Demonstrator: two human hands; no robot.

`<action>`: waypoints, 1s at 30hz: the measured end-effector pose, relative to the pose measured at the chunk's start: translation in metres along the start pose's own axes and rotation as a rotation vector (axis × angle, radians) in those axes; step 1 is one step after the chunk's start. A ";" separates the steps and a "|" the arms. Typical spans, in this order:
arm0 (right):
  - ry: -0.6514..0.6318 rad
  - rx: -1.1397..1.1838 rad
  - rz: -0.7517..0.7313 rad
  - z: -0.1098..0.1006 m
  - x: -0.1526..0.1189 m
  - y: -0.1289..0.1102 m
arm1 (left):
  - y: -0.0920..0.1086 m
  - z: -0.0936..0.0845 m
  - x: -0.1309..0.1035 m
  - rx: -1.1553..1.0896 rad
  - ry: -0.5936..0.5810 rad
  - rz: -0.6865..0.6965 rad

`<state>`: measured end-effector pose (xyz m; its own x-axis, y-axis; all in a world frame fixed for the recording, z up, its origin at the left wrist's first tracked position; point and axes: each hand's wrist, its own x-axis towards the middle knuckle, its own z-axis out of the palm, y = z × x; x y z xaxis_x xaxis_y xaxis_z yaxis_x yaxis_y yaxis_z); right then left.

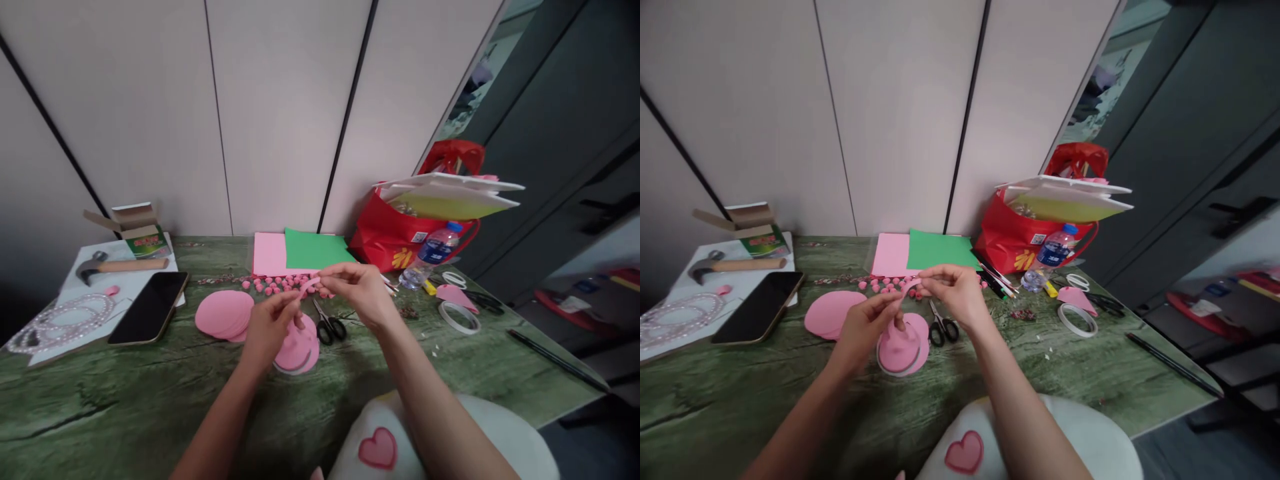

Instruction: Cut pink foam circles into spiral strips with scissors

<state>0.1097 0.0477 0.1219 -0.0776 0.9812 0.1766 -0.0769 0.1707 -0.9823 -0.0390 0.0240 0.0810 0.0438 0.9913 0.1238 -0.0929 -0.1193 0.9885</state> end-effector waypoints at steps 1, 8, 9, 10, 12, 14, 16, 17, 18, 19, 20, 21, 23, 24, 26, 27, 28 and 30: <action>-0.009 0.040 0.022 -0.001 0.011 0.011 | -0.003 -0.004 0.006 0.011 0.022 -0.002; -0.017 0.261 0.111 -0.020 0.037 0.076 | -0.005 -0.005 0.047 0.246 0.042 -0.019; -0.002 0.277 0.121 -0.023 0.038 0.079 | -0.001 -0.002 0.049 0.311 0.021 -0.031; 0.009 0.294 0.131 -0.025 0.038 0.081 | 0.003 0.001 0.050 0.395 0.003 -0.040; 0.014 0.329 0.142 -0.028 0.037 0.082 | 0.013 0.007 0.047 0.627 -0.023 -0.042; 0.002 0.357 0.146 -0.030 0.034 0.080 | 0.024 0.013 0.037 0.943 -0.017 -0.028; -0.013 0.371 0.150 -0.030 0.029 0.077 | 0.032 0.019 0.025 1.208 0.023 -0.049; -0.019 0.371 0.152 -0.031 0.026 0.075 | 0.036 0.022 0.019 1.293 0.021 -0.058; -0.023 0.366 0.152 -0.031 0.024 0.073 | 0.038 0.025 0.014 1.351 0.013 -0.066; -0.026 0.356 0.149 -0.032 0.021 0.071 | 0.041 0.028 0.009 1.401 0.016 -0.088; -0.029 0.345 0.144 -0.033 0.019 0.068 | 0.044 0.032 0.005 1.441 0.015 -0.111; -0.031 0.336 0.134 -0.035 0.018 0.066 | 0.047 0.038 0.001 1.475 0.012 -0.130; -0.036 0.336 0.114 -0.038 0.017 0.062 | 0.055 0.051 -0.007 1.521 0.019 -0.156; -0.050 0.342 0.108 -0.040 0.017 0.060 | 0.058 0.058 -0.012 1.530 0.022 -0.152; -0.108 0.352 0.114 -0.045 0.018 0.058 | 0.061 0.072 -0.020 1.521 0.040 -0.153; -0.146 0.358 0.125 -0.048 0.020 0.057 | 0.060 0.077 -0.023 1.508 0.052 -0.154; -0.170 0.368 0.136 -0.051 0.021 0.056 | 0.057 0.080 -0.023 1.477 0.089 -0.151; -0.179 0.396 0.153 -0.056 0.025 0.055 | 0.049 0.079 -0.020 1.368 0.150 -0.133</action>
<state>0.1589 0.0870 0.0691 -0.2856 0.9555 0.0736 -0.4228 -0.0567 -0.9045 0.0347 -0.0061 0.1338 -0.1390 0.9854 0.0985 0.9482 0.1038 0.3001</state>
